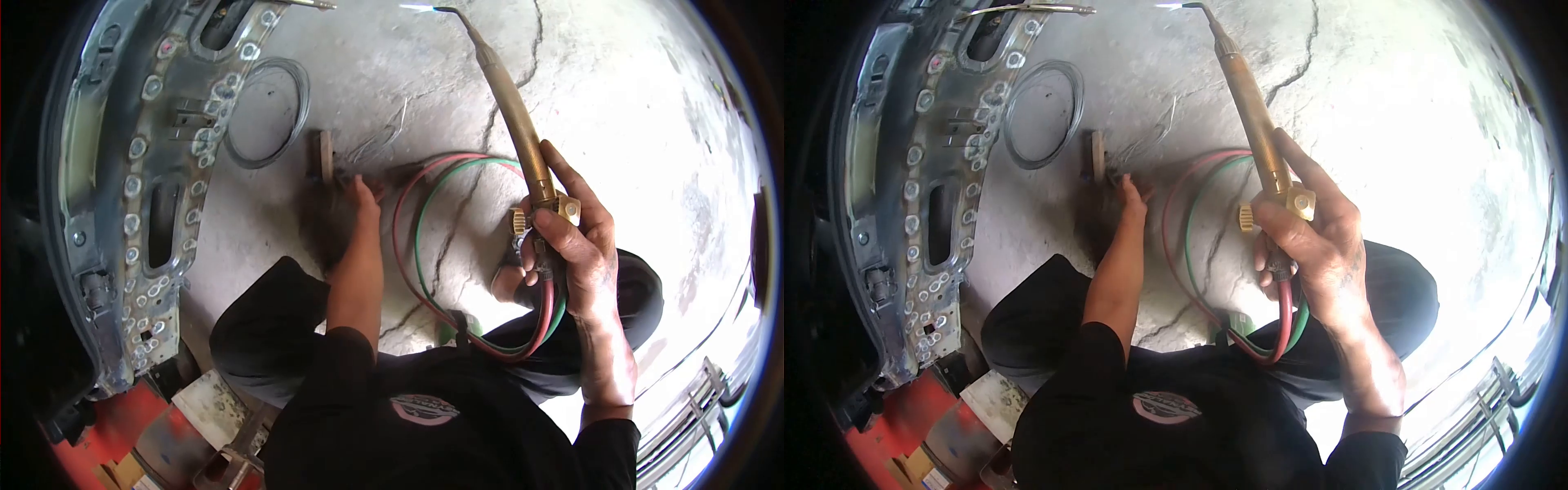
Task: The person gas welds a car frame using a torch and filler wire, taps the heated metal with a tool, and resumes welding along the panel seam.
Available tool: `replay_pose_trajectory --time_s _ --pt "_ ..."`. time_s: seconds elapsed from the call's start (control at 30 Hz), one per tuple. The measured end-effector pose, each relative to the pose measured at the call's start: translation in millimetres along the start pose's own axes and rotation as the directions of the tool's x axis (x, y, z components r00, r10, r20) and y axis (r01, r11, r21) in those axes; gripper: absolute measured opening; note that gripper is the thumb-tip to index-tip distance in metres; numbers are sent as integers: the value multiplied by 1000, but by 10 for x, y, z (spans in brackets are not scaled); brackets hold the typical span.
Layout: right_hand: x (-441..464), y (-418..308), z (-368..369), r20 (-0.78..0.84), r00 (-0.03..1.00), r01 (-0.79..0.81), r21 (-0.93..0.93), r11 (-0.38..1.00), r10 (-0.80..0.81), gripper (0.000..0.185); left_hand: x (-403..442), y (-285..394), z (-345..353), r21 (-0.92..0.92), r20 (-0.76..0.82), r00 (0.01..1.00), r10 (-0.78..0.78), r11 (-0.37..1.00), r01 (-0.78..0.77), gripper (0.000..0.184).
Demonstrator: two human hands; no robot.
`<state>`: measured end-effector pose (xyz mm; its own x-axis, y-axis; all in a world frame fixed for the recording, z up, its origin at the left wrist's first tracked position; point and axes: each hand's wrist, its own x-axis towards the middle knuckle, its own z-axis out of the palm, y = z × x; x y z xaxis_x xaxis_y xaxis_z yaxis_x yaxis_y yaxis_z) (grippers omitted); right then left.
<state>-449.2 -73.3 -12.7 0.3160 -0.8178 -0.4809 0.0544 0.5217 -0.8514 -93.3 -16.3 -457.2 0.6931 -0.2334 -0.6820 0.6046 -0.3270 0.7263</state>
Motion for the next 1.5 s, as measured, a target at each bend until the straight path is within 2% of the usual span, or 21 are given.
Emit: replay_pose_trajectory --time_s 0.03,0.13,0.23,0.33,0.43,0.53,0.63,0.77,0.93,1.07,1.1,1.13,1.2,1.23,1.27,1.3,1.37,1.5 --pt "8 3 -12 -9 1000 5 8 1000 -5 77 -59 32 59 12 -48 998 28 1000 -28 42" --pt "37 13 -7 -26 1000 6 36 999 -5 75 -209 269 182 88 9 986 165 982 -165 41" --pt "76 -13 10 -37 999 0 14 1000 1 78 75 451 298 279 25 996 83 956 -87 36" --pt "115 4 49 -28 999 -22 38 999 23 86 582 372 258 395 29 998 -58 918 42 34" --pt "126 2 114 -50 998 -37 36 999 38 87 550 384 113 360 103 995 -3 932 -35 33" --pt "120 16 101 -19 999 -36 31 999 37 87 311 389 57 188 134 989 65 978 -90 39" --pt "120 56 105 -19 999 -29 58 998 30 87 223 499 97 290 178 978 107 944 -156 45" --pt "130 31 118 -23 999 -29 34 999 29 86 476 437 234 480 265 942 208 818 -316 41" --pt "152 44 137 -13 1000 -24 53 998 24 86 389 544 315 602 270 948 166 739 -301 26" --pt "155 72 106 -15 999 -35 19 999 35 86 187 593 222 538 315 893 320 715 -446 26" --pt "144 80 98 -4 999 -36 29 999 36 83 375 434 138 573 352 749 562 503 -647 25" --pt "135 87 89 7 999 -36 38 999 36 80 703 170 43 591 401 535 743 237 -771 25" --pt "129 67 93 25 999 -27 48 998 26 78 723 199 73 621 403 527 748 200 -758 26" --pt "119 51 94 30 999 -25 49 998 23 78 477 361 169 623 363 737 570 440 -647 26" --pt "107 38 94 31 999 -23 51 998 22 78 207 540 272 640 295 890 347 620 -454 27" --pt "97 26 102 32 999 -21 59 998 20 78 183 574 330 652 262 931 256 664 -366 28" --pt "92 1 113 27 1000 -16 74 997 14 78 239 575 443 666 238 946 220 672 -324 31" --pt "118 8 91 22 999 -40 70 997 39 78 369 495 535 646 293 928 229 669 -369 38"
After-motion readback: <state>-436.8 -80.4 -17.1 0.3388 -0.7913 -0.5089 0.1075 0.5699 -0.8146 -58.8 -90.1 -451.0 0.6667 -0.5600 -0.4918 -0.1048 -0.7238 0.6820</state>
